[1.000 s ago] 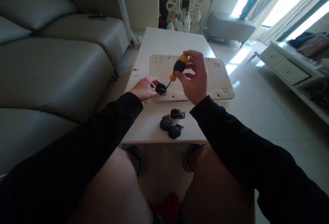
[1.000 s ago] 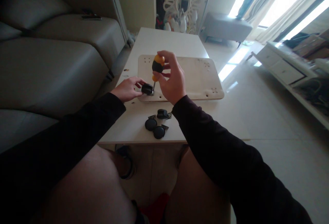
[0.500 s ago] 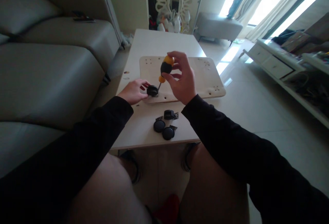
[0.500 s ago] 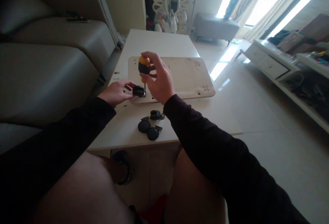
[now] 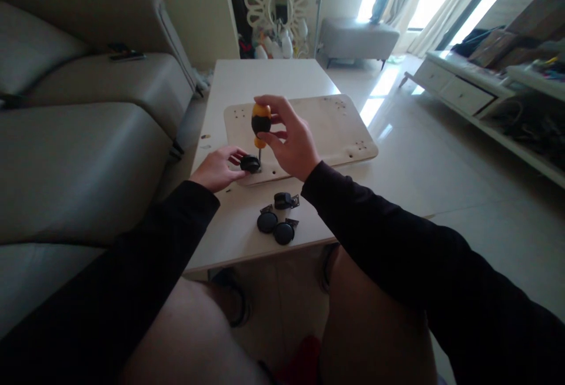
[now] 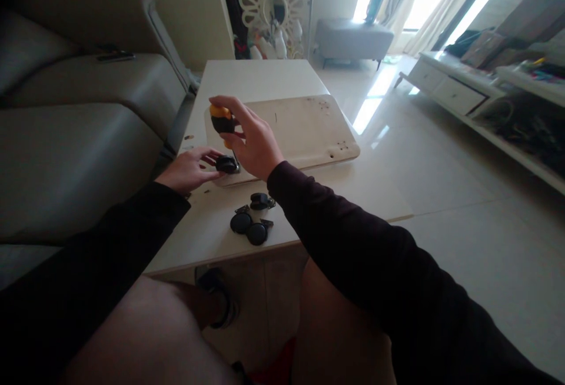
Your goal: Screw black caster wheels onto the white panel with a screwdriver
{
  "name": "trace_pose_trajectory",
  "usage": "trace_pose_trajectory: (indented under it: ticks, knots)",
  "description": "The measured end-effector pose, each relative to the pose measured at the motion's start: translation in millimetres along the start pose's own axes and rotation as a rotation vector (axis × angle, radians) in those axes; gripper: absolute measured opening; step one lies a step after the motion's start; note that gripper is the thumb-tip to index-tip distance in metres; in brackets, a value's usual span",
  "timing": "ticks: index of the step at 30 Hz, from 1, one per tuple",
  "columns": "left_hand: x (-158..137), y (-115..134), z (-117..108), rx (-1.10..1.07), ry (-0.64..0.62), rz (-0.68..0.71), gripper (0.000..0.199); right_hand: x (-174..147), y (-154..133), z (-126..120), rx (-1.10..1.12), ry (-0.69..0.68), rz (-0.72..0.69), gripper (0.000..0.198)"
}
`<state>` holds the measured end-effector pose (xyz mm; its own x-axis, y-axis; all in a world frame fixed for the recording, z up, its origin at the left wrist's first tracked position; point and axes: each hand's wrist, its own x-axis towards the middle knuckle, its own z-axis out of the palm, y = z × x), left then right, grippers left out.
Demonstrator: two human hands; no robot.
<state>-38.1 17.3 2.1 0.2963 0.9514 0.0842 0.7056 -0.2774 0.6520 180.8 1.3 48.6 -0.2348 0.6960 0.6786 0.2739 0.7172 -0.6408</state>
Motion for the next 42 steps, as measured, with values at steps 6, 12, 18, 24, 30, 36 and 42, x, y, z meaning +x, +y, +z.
trace_pose_trajectory:
  ticks: [6,12,18,24,30,36,42]
  knots:
    - [0.9,0.0,-1.3,0.009,-0.022,-0.012,0.044,2.8,-2.0,-0.4,-0.011,-0.06,0.003,0.064]
    - [-0.2,3.3,-0.7,0.014,-0.016,-0.002,0.048,7.1,-5.7,-0.7,0.005,-0.12,-0.057,0.06]
    - [0.6,3.5,-1.4,0.019,-0.016,0.003,0.043,11.9,-5.4,1.2,-0.094,-0.105,-0.117,0.054]
    - [1.7,2.9,-3.2,0.052,-0.033,-0.011,0.043,16.1,0.2,1.9,-0.039,-0.094,-0.127,0.054]
    - [-0.7,3.0,-3.1,0.038,-0.022,-0.018,0.046,17.1,6.6,5.5,-0.03,-0.125,-0.097,0.061]
    - [-1.9,5.8,-3.1,0.027,-0.016,-0.003,0.042,14.5,0.7,3.6,-0.127,-0.107,-0.113,0.048]
    - [-2.0,4.5,-3.9,0.041,-0.016,-0.004,0.042,17.2,6.2,6.6,-0.09,-0.021,-0.189,0.041]
